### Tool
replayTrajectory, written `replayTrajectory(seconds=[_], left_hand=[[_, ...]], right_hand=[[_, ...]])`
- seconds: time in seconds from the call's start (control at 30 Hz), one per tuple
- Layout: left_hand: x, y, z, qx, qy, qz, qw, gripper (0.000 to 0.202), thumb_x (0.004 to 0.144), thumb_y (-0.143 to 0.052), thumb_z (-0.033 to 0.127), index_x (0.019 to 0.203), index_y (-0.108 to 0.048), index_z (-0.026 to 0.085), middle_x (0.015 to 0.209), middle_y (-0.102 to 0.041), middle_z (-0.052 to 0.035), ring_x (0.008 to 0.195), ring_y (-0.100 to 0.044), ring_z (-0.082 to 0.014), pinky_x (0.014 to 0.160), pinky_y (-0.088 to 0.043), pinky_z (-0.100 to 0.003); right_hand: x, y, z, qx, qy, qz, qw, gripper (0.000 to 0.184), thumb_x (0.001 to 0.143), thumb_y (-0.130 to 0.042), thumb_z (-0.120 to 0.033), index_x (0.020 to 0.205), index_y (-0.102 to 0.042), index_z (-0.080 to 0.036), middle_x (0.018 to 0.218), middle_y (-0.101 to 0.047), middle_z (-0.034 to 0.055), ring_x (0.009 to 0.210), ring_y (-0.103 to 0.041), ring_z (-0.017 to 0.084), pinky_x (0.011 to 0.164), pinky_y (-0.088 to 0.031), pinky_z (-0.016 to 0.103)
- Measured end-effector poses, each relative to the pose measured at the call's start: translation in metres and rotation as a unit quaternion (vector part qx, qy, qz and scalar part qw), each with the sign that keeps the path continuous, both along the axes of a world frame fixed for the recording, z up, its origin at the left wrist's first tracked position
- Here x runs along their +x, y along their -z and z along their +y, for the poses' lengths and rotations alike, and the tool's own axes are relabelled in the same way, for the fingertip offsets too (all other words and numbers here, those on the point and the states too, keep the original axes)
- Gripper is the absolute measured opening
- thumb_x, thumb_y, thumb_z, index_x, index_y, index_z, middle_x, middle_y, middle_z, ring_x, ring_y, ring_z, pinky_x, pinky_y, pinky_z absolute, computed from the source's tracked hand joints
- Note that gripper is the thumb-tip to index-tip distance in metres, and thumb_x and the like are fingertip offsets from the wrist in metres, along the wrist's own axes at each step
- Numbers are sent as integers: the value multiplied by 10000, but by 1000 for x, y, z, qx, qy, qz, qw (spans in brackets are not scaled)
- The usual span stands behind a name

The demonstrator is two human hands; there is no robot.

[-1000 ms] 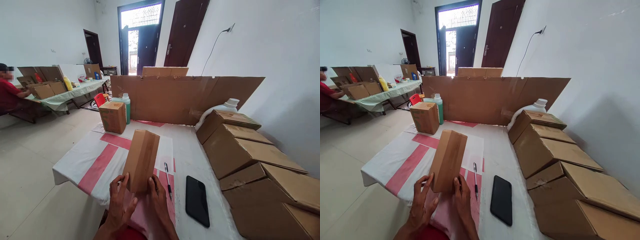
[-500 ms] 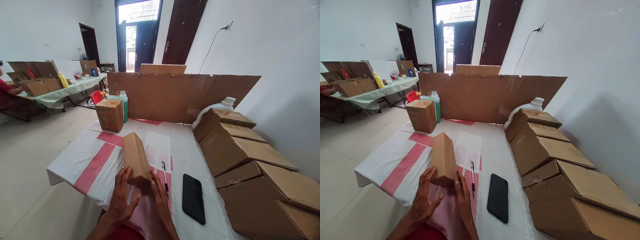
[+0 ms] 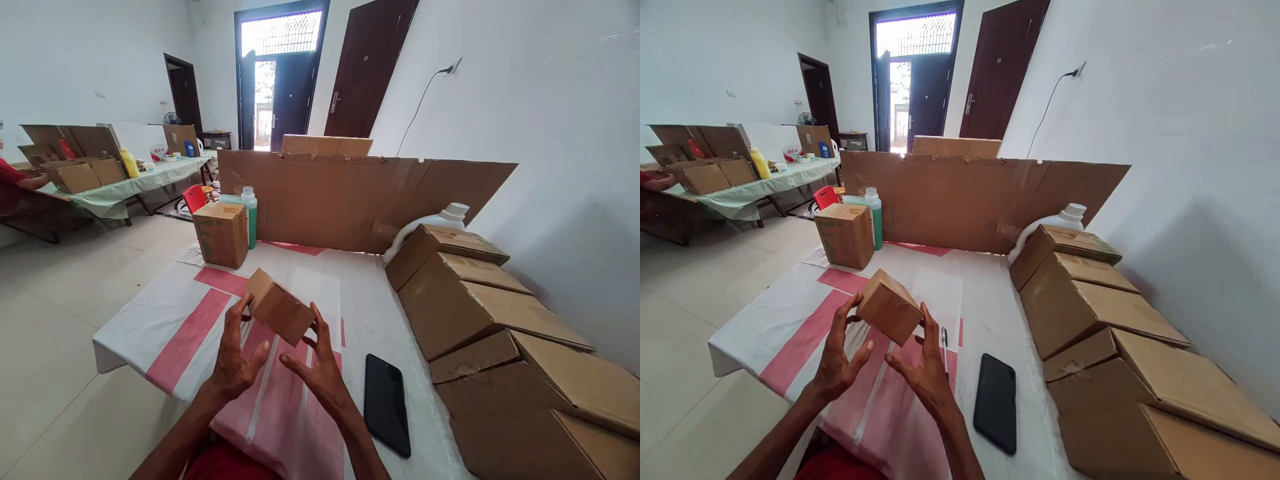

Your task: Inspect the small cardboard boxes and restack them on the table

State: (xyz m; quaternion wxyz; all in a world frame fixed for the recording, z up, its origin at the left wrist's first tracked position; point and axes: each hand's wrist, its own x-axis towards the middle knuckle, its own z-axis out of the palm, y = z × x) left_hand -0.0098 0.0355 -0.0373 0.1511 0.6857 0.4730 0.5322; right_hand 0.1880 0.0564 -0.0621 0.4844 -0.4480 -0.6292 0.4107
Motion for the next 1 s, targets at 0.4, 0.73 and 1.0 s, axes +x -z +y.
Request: replayTrajectory(seconds=[0.4,0.73,1.0], left_hand=[[-43,27,130,-103,-33,-62,992,659,801,-675,307,1418,-465,206,1399,-570,-152,1294,-547,-324,1028,-461,-529],[-36,43,118,-154,-32,-105,982,601,872,-646,408,1419,-502,205,1343,-586,-134,1171,-593,-276,984,-473,-446],[-24,22,62,-255,113,-107,954,477,1001,-440,424,1392,-589,195,1274,-693,-99,995,-654,-232,860,-534,-373]], right_hand=[[-41,-4,126,43,32,20,998,717,776,-751,-500,1399,-505,-245,1422,-576,133,1192,-575,293,942,-512,459],[-37,-12,111,25,81,-12,996,599,725,-776,-653,1108,-639,-213,1110,-645,82,926,-565,229,783,-489,351],[-28,-36,38,-83,9,27,996,450,909,-579,-668,1049,-579,-240,1083,-694,66,954,-659,255,794,-541,367]])
